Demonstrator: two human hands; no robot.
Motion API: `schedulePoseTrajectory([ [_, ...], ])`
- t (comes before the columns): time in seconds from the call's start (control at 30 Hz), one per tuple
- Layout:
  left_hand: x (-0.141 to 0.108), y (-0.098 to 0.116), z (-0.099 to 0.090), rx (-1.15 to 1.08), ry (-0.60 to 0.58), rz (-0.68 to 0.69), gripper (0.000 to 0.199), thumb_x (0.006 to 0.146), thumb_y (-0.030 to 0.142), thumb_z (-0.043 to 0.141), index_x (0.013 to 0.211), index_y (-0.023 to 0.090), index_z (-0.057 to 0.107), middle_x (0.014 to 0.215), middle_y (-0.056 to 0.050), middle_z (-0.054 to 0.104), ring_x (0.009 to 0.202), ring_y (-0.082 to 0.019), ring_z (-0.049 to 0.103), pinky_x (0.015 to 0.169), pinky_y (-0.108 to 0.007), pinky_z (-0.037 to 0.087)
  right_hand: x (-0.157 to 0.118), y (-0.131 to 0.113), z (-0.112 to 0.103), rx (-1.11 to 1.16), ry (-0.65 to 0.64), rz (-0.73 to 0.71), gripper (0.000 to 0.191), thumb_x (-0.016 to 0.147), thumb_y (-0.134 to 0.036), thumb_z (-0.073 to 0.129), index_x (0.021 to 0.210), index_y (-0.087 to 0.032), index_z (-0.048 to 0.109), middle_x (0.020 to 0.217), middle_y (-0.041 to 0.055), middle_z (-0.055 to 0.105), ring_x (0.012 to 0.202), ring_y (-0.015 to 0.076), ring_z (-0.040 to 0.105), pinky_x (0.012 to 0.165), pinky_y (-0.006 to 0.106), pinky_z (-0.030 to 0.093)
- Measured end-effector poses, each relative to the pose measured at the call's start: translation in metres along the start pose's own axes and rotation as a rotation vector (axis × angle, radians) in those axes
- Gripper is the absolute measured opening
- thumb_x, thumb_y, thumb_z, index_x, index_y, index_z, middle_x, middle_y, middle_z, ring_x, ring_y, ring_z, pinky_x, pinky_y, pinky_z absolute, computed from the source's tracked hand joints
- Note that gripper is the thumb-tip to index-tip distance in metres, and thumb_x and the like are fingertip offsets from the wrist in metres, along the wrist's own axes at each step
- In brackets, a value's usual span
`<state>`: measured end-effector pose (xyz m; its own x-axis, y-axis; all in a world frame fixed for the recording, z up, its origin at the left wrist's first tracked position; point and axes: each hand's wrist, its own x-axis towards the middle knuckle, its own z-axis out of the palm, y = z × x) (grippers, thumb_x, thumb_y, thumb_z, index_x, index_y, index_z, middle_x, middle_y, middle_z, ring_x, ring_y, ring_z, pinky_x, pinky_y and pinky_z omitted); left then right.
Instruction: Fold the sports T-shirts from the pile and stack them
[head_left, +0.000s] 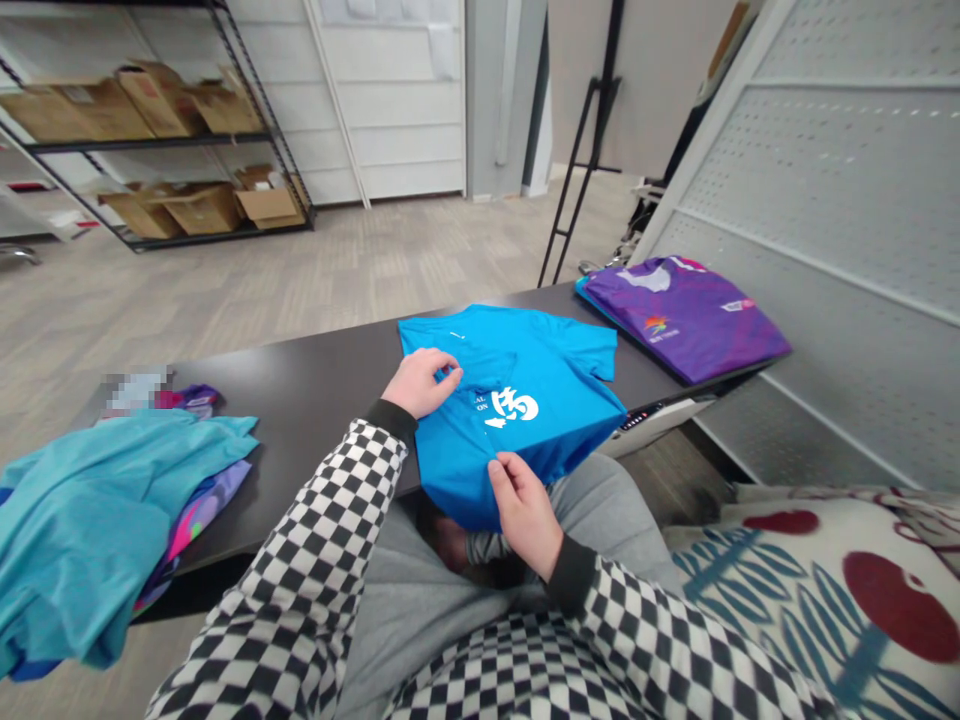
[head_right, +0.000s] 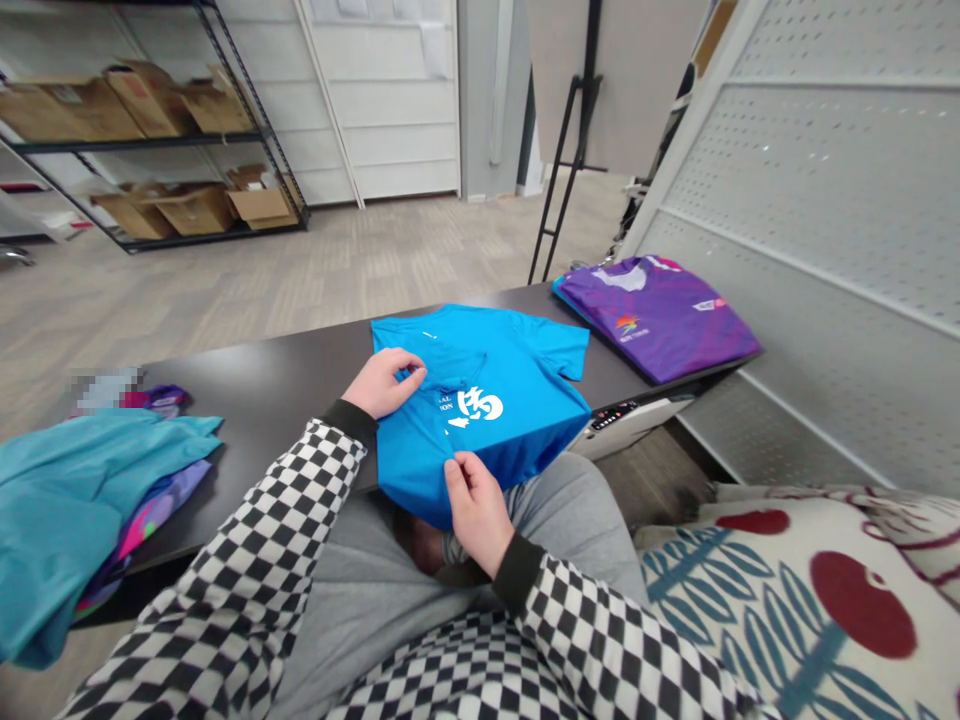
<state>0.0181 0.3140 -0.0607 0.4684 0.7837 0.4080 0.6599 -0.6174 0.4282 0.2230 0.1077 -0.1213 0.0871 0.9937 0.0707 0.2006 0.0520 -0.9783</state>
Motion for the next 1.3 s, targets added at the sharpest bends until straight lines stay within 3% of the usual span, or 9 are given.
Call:
schedulePoseTrajectory([
  [0.13,-0.003,-0.018,-0.005,-0.008,0.067,-0.064,0.023,0.104,0.039,0.063,0.098,0.024,0.079,0.101,-0.008,0.08,0.102,-0.028,0.072,0.1,-0.046,0.057,0.001,0.0,-0.005,-0.031,0.004,-0.025,0.043,0.115,-0.063,0.053,0.104,-0.024,0.068,0.086,-0.0002,0.064,0.08,0.021,0.059,0.077,0.033,0.051],
  [0.3,-0.004,-0.026,0.0,0.016,0.031,-0.094,0.022,0.101,0.038,0.063,0.093,0.025,0.078,0.101,-0.008,0.081,0.103,-0.029,0.072,0.102,-0.046,0.058,0.005,0.01,-0.007,-0.034,0.059,-0.033,0.044,0.113,-0.064,0.055,0.12,-0.023,0.07,0.098,0.0041,0.074,0.087,0.0236,0.067,0.082,0.036,0.056],
  [0.5,-0.002,-0.036,0.001,0.054,0.064,-0.113,0.022,0.1,0.036,0.062,0.094,0.026,0.081,0.107,-0.008,0.083,0.107,-0.03,0.074,0.108,-0.048,0.059,0.009,0.019,-0.011,-0.044,0.038,0.013,0.043,0.113,-0.062,0.055,0.132,-0.025,0.067,0.078,-0.0026,0.063,0.065,0.0206,0.058,0.061,0.032,0.046],
  [0.73,-0.005,-0.057,0.003,0.117,0.024,-0.178,0.043,0.103,0.045,0.063,0.134,0.023,0.084,0.15,-0.014,0.077,0.144,-0.038,0.068,0.131,-0.056,0.049,-0.004,0.029,-0.019,-0.2,0.002,-0.117,0.069,0.112,-0.044,0.06,0.172,-0.018,0.039,0.108,0.0074,0.077,0.076,0.023,0.07,0.075,0.038,0.057],
  [0.87,-0.008,-0.059,0.009,0.194,-0.024,-0.231,0.055,0.103,0.056,0.067,0.147,0.026,0.08,0.162,-0.015,0.07,0.155,-0.043,0.06,0.134,-0.061,0.045,0.003,0.006,-0.038,-0.304,-0.03,-0.172,0.059,0.115,-0.046,0.057,0.166,-0.018,0.051,0.094,0.0039,0.077,0.076,0.025,0.073,0.077,0.038,0.056],
  [0.93,-0.008,-0.06,0.011,0.199,-0.013,-0.236,0.056,0.105,0.057,0.065,0.15,0.027,0.078,0.164,-0.014,0.069,0.155,-0.042,0.059,0.134,-0.06,0.045,0.022,-0.015,-0.051,-0.366,0.027,-0.241,0.045,0.116,-0.047,0.057,0.15,-0.019,0.067,0.09,0.0043,0.077,0.077,0.0248,0.072,0.078,0.037,0.055],
  [1.03,-0.008,-0.06,0.011,0.19,-0.02,-0.238,0.056,0.105,0.056,0.065,0.152,0.027,0.077,0.165,-0.013,0.069,0.156,-0.041,0.059,0.135,-0.059,0.044,0.079,-0.046,-0.067,-0.492,0.105,-0.353,0.034,0.116,-0.043,0.056,0.117,-0.02,0.08,0.096,0.0086,0.079,0.085,0.0254,0.072,0.085,0.037,0.053],
  [1.17,-0.008,-0.053,0.009,0.219,-0.049,-0.284,0.058,0.108,0.055,0.062,0.158,0.026,0.073,0.172,-0.012,0.063,0.16,-0.037,0.057,0.137,-0.056,0.042,0.18,-0.062,-0.069,-0.828,0.059,-0.325,0.031,0.112,-0.03,0.057,0.125,-0.013,0.08,0.118,0.0178,0.081,0.114,0.0312,0.073,0.105,0.039,0.052],
  [1.3,-0.004,-0.048,0.002,0.244,-0.009,-0.332,0.057,0.112,0.046,0.053,0.16,0.022,0.071,0.174,-0.012,0.061,0.161,-0.031,0.057,0.138,-0.048,0.041,0.245,-0.057,-0.059,-1.14,-0.087,-0.138,0.039,0.114,-0.041,0.062,0.132,-0.012,0.08,0.136,0.0243,0.077,0.129,0.036,0.071,0.112,0.042,0.05],
])
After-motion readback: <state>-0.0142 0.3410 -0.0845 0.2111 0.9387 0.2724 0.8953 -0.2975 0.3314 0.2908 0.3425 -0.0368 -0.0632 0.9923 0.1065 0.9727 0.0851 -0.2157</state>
